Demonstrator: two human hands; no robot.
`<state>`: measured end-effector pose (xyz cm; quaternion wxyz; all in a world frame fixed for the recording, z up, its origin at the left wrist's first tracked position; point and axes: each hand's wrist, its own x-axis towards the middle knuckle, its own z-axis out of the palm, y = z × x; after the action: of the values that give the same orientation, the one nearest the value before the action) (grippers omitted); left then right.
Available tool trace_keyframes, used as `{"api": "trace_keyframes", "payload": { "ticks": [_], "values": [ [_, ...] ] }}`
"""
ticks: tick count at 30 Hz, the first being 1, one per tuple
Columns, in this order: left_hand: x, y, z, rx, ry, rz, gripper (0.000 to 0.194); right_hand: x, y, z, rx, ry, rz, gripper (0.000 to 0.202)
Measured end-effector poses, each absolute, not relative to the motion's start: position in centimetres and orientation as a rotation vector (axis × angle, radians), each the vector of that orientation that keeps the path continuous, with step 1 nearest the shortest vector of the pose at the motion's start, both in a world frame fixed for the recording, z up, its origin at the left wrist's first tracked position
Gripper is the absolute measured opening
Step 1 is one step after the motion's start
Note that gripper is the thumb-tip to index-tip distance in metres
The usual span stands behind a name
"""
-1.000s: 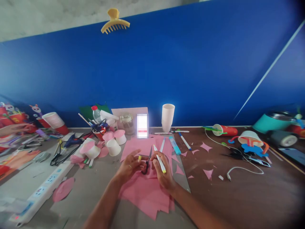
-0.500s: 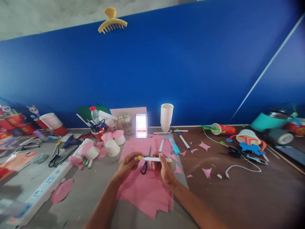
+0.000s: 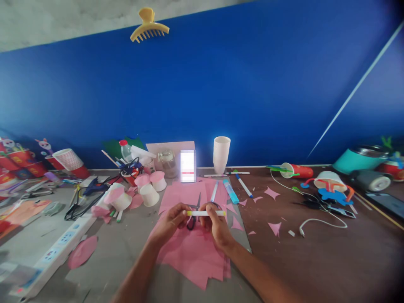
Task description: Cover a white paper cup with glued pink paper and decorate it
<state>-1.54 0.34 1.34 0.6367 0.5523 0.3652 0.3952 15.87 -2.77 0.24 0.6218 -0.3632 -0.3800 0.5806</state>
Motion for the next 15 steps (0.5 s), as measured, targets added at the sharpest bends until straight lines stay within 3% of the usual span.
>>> {"api": "trace_keyframes", "payload": {
  "ticks": [15],
  "values": [
    [0.2,-0.6,1.7,1.523,0.992,0.933,0.031,14.6,-3.2,0.3,-0.971,-0.77,1.248,0.052]
  ]
}}
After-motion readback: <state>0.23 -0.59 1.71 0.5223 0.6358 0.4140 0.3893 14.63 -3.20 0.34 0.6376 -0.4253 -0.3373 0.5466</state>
